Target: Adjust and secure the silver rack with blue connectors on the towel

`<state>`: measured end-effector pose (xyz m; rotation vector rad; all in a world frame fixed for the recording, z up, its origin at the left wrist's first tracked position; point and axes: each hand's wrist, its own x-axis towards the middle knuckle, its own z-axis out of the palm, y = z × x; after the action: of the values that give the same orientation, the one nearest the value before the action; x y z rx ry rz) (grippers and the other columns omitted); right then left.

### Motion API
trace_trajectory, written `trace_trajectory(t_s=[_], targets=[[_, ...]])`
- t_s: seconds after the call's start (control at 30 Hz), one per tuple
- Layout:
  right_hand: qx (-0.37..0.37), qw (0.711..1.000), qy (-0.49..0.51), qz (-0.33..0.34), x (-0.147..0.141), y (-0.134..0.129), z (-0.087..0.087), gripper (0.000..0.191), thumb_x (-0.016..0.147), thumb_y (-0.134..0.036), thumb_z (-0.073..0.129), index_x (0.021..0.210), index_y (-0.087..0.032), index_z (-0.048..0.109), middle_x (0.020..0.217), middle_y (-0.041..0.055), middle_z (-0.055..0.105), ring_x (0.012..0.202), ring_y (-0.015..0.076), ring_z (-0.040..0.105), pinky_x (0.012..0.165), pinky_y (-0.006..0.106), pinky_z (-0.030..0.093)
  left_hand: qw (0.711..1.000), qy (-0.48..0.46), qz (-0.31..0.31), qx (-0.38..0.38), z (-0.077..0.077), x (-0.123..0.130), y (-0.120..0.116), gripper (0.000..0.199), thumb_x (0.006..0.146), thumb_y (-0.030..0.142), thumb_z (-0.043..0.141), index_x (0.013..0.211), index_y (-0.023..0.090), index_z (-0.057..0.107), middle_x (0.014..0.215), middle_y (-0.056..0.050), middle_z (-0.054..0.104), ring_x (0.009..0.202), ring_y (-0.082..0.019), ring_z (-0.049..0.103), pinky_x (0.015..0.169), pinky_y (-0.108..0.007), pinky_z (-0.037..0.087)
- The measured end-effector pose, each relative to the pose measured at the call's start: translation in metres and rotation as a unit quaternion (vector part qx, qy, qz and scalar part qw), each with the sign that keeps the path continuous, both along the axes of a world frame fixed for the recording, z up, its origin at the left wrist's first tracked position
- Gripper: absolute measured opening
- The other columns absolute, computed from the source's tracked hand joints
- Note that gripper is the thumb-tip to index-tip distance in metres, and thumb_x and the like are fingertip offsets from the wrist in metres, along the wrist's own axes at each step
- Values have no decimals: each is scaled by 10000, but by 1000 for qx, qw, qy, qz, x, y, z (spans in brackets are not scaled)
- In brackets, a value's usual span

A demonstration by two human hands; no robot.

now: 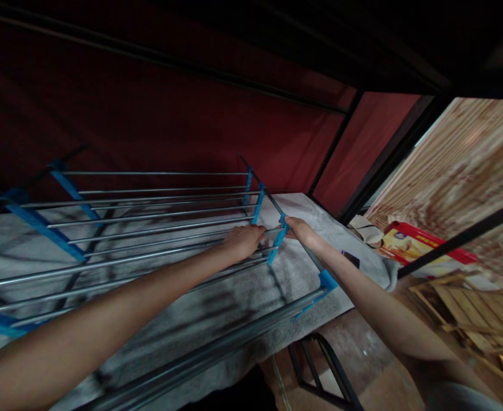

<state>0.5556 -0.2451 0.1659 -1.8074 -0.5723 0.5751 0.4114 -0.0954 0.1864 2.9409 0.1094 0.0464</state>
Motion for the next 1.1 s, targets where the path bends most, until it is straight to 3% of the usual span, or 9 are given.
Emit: trace_trajectory(t_s=[0.33, 0.7, 0.93, 1.1], targets=[[4, 1000, 1, -21, -4, 2, 2, 290, 857, -443, 479, 816, -170, 566, 746, 20, 613, 720, 143, 585, 766, 274, 523, 999, -31, 17, 3, -3, 4, 4, 376, 963, 347, 332, 1237, 281, 581, 1180, -76, 673, 1032, -284, 647, 847, -404, 502], [-10, 1000, -21, 9, -7, 0, 4, 315, 882, -458, 450, 850, -162, 552, 774, 27, 605, 703, 125, 583, 745, 250, 527, 999, -25, 15, -16, 2, 2, 3, 385, 960, 341, 332, 1233, 276, 596, 1190, -80, 671, 1070, -286, 634, 875, -403, 492], [-31, 998, -46, 7, 0, 3, -4, 351, 885, -478, 438, 832, -158, 571, 791, 41, 632, 738, 144, 611, 757, 267, 532, 999, -15, 30, -36, 0, 7, 4, 388, 953, 340, 342, 1231, 272, 605, 1207, -82, 661, 1090, -290, 621, 892, -408, 484], [-29, 999, -43, -5, 0, 5, -3, 319, 883, -456, 453, 850, -160, 568, 778, 40, 621, 722, 148, 602, 739, 277, 528, 999, -26, 29, 12, 5, 2, -2, 368, 957, 294, 346, 1220, 260, 601, 1114, -88, 670, 1005, -279, 639, 827, -394, 500]])
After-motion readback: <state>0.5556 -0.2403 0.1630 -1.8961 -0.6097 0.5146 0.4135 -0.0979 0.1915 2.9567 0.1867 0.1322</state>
